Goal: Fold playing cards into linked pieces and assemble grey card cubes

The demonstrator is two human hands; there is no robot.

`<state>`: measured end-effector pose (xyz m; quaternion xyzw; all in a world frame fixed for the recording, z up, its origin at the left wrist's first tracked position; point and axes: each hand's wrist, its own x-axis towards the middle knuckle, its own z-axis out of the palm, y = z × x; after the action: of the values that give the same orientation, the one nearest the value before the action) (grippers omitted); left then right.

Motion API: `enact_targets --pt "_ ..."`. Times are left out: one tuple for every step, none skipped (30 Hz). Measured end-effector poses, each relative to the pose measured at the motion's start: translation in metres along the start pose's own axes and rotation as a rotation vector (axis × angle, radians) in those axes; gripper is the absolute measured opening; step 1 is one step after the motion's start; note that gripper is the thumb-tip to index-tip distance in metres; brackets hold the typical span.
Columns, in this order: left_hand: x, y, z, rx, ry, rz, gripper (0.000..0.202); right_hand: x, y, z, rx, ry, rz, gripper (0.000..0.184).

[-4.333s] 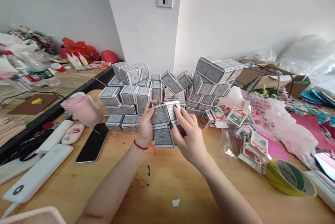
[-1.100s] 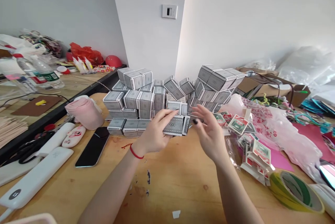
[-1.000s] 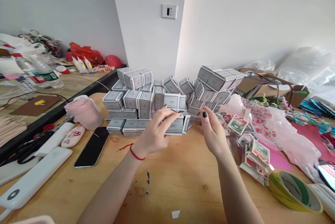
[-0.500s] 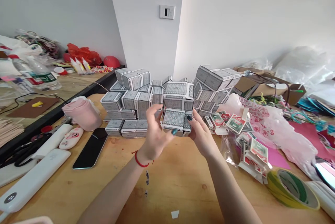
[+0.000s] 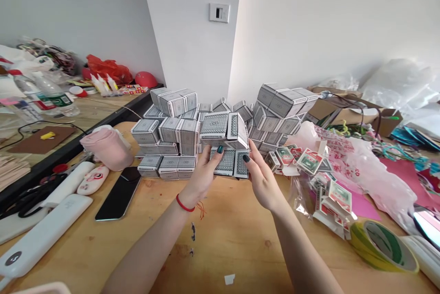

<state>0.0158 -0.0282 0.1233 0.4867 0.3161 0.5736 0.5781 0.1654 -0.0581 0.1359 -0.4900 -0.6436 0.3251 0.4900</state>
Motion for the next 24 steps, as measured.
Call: enact_targets --pt "0.0004 -0.0017 0.0000 0.015 0.004 0.011 0.029 0.0003 0.0007 -0.0004 -0.009 0.003 -0.011 0.059" --pt "0.0009 -0.0032 0.0001 0.034 0.005 0.023 0.029 0.0006 0.0012 -0.0007 -0.015 0.006 -0.022 0.058" --pt "0.0012 -0.0043 0.0001 0.052 0.003 0.035 0.030 0.0008 0.0016 -0.0010 -0.019 0.008 -0.030 0.057" --pt "0.0016 -0.0052 0.0002 0.072 -0.001 0.047 0.031 0.0010 0.0019 -0.0011 -0.022 0.009 -0.036 0.056" --pt "0.0018 -0.0058 0.0003 0.091 -0.004 0.059 0.032 0.0012 0.0019 -0.0011 -0.024 0.008 -0.041 0.056" --pt "0.0019 -0.0063 0.0003 0.111 -0.004 0.072 0.033 0.0013 0.0017 -0.0011 -0.026 0.007 -0.043 0.055" --pt "0.0019 -0.0067 0.0003 0.129 -0.006 0.082 0.034 0.0015 0.0013 -0.0010 -0.029 0.004 -0.042 0.055" --pt "0.0018 -0.0071 0.0002 0.144 -0.006 0.087 0.035 0.0016 0.0009 -0.0008 -0.032 0.000 -0.040 0.055" --pt "0.0016 -0.0076 0.0000 0.154 -0.007 0.086 0.036 0.0016 0.0004 -0.0007 -0.036 -0.002 -0.040 0.055" --pt "0.0013 -0.0082 -0.0002 0.160 -0.008 0.081 0.037 0.0017 -0.0001 -0.0005 -0.040 -0.003 -0.042 0.055" --pt "0.0010 -0.0089 -0.0005 0.161 -0.012 0.076 0.038 0.0017 -0.0004 -0.0003 -0.042 -0.002 -0.047 0.055" --pt "0.0007 -0.0096 -0.0008 0.162 -0.016 0.073 0.039 0.0017 -0.0006 -0.0001 -0.043 0.001 -0.055 0.055" --pt "0.0004 -0.0102 -0.0011 0.163 -0.021 0.072 0.039 0.0017 -0.0006 0.0001 -0.042 0.005 -0.065 0.054" --pt "0.0001 -0.0106 -0.0012 0.169 -0.027 0.073 0.039 0.0019 -0.0005 0.0002 -0.042 0.012 -0.074 0.053" --pt "-0.0001 -0.0107 -0.0012 0.179 -0.033 0.075 0.040 0.0021 -0.0001 0.0003 -0.044 0.019 -0.082 0.052" --pt "-0.0003 -0.0104 -0.0010 0.192 -0.038 0.079 0.040 0.0024 0.0004 0.0004 -0.048 0.026 -0.087 0.052" --pt "-0.0004 -0.0100 -0.0007 0.206 -0.044 0.086 0.040 0.0028 0.0011 0.0003 -0.054 0.031 -0.090 0.051" --pt "-0.0004 -0.0093 -0.0001 0.223 -0.049 0.095 0.040 0.0032 0.0018 0.0001 -0.062 0.032 -0.092 0.051" --pt "-0.0004 -0.0085 0.0005 0.240 -0.053 0.105 0.040 0.0036 0.0025 -0.0002 -0.071 0.032 -0.093 0.051" --pt "-0.0002 -0.0077 0.0010 0.255 -0.054 0.116 0.041 0.0039 0.0032 -0.0006 -0.081 0.032 -0.094 0.050" --pt "-0.0001 -0.0072 0.0015 0.266 -0.054 0.124 0.041 0.0041 0.0038 -0.0010 -0.090 0.032 -0.095 0.050" --pt "0.0001 -0.0068 0.0017 0.271 -0.054 0.128 0.041 0.0041 0.0043 -0.0015 -0.100 0.035 -0.096 0.050" --pt "0.0002 -0.0068 0.0017 0.269 -0.057 0.130 0.041 0.0041 0.0047 -0.0019 -0.108 0.041 -0.096 0.050" --pt "0.0004 -0.0071 0.0014 0.262 -0.064 0.127 0.040 0.0038 0.0051 -0.0022 -0.118 0.047 -0.094 0.050"
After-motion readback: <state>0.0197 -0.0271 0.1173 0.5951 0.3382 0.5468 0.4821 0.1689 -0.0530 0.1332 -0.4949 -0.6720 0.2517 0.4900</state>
